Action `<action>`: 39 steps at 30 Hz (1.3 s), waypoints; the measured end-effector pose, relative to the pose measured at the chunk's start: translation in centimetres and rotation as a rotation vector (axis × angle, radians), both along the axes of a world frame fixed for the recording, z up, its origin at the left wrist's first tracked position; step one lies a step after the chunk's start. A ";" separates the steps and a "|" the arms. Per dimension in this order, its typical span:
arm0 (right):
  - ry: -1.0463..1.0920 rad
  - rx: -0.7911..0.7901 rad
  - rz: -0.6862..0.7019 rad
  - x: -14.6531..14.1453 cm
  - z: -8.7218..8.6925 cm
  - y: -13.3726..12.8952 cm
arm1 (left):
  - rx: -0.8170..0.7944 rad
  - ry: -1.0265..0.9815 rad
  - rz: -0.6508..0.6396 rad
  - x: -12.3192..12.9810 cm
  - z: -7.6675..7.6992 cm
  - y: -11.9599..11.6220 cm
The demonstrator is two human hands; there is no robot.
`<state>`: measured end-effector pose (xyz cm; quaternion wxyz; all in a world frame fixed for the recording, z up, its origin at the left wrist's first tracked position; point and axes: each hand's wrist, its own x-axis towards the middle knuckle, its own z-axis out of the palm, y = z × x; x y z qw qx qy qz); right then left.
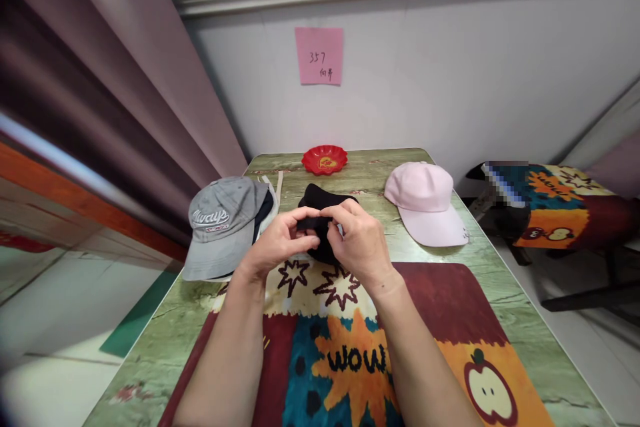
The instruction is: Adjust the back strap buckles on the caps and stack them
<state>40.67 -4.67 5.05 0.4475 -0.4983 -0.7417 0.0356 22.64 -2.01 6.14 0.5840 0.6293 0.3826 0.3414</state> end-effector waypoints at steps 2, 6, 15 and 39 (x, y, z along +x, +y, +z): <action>0.031 -0.015 0.028 0.0 0.1 0.1 | 0.009 -0.013 -0.085 -0.4 -0.1 0.1; 0.135 -0.042 0.065 -0.1 0.4 0.0 | 0.044 -0.026 -0.041 -0.3 -0.3 0.4; 0.335 -0.157 0.066 -0.3 1.0 -0.4 | 0.063 -0.109 0.143 1.7 -0.7 0.0; 0.970 -0.536 0.351 0.5 0.8 0.4 | 0.143 -0.122 0.208 2.1 -1.2 0.1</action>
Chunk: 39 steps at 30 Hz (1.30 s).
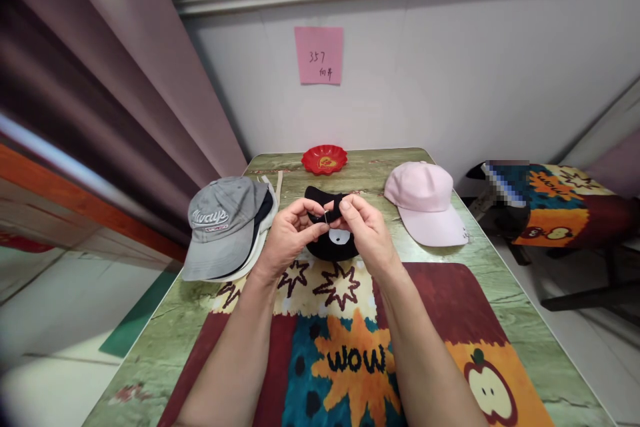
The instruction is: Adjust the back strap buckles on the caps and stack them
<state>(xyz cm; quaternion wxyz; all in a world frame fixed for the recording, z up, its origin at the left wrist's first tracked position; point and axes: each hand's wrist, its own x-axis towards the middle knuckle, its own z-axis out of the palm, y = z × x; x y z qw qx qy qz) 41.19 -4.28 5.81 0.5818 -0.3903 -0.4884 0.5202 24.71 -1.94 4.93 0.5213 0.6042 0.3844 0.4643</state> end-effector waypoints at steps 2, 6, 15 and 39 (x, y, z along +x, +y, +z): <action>-0.009 -0.008 -0.020 0.0 0.0 0.0 | 0.041 -0.011 0.014 0.1 -0.1 0.1; 0.027 -0.057 -0.039 0.0 0.1 0.0 | 0.091 -0.011 0.018 0.3 -0.1 0.1; 0.053 -0.083 -0.090 0.5 0.2 0.0 | 0.172 0.097 0.043 0.0 -0.3 0.4; -0.670 0.143 -0.316 0.7 0.2 -0.3 | 0.383 0.283 0.013 0.0 0.3 0.1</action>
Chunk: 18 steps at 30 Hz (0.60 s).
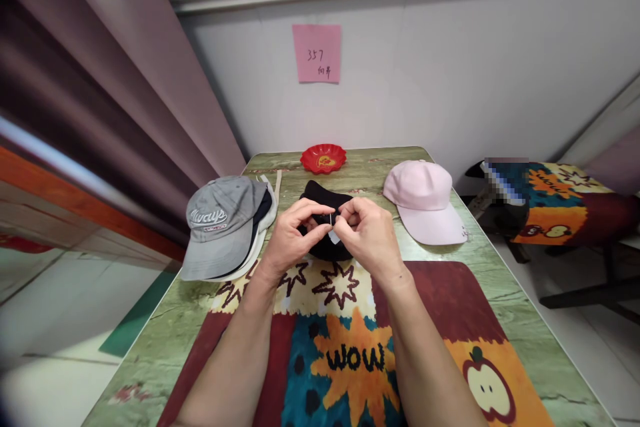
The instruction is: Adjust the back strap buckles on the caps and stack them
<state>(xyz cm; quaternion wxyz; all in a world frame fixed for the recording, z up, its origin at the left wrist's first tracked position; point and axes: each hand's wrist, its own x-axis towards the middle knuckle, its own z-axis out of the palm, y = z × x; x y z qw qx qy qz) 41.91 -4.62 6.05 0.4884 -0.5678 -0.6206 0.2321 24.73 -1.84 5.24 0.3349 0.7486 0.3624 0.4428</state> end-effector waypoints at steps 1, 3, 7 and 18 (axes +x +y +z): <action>0.000 -0.002 0.017 0.1 0.0 0.0 | 0.001 0.000 -0.009 0.0 0.0 0.0; 0.012 -0.016 0.049 0.3 -0.1 0.0 | 0.001 -0.003 -0.029 0.0 -0.1 0.0; 0.096 -0.080 0.107 0.9 -0.5 0.2 | 0.007 -0.005 -0.047 -0.1 -0.2 0.1; 0.253 -0.251 0.234 2.1 -0.6 0.2 | 0.068 0.037 -0.125 0.0 -0.8 0.2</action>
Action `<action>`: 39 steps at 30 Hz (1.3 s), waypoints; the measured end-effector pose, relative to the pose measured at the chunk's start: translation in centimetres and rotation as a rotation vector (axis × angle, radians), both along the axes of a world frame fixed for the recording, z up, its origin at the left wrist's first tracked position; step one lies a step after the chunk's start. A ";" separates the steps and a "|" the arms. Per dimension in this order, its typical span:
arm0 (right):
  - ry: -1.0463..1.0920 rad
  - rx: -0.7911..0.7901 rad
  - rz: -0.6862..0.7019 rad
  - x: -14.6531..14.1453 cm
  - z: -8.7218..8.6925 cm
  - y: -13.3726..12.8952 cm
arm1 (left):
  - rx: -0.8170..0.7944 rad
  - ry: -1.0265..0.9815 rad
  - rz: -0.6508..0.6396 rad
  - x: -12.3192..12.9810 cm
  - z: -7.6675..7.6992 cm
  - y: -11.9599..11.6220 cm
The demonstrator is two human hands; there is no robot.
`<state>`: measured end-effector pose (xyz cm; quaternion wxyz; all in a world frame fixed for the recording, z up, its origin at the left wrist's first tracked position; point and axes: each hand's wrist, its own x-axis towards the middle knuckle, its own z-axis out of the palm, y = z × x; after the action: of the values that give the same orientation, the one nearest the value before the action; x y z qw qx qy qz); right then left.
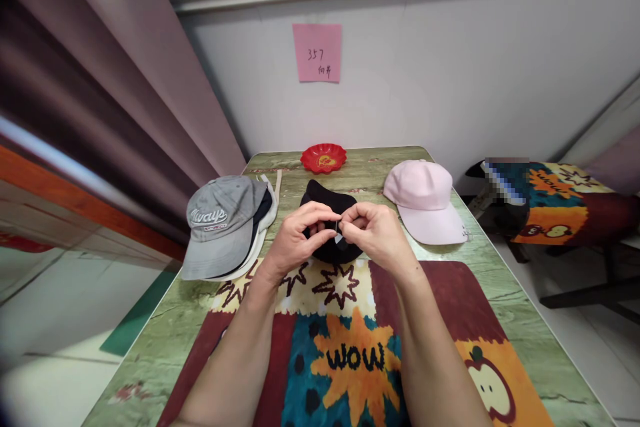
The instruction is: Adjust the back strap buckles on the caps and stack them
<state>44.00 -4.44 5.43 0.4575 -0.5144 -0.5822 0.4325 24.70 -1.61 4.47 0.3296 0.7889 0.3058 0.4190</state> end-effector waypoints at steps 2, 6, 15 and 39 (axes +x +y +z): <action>0.004 -0.004 0.020 0.2 -0.1 0.1 | 0.000 0.008 -0.010 0.1 -0.1 0.0; 0.001 0.021 0.021 0.3 -0.7 0.4 | 0.014 0.006 0.007 0.2 -0.3 0.1; -0.169 0.165 0.038 0.2 -1.2 1.1 | 0.057 -0.021 0.028 -0.2 -0.7 0.4; -0.167 0.150 -0.015 -0.1 -0.3 0.4 | 0.072 -0.074 0.059 0.2 -0.6 0.2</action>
<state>43.86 -4.04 5.11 0.4480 -0.5174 -0.6451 0.3398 24.87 -1.44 3.88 0.2996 0.7748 0.3015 0.4680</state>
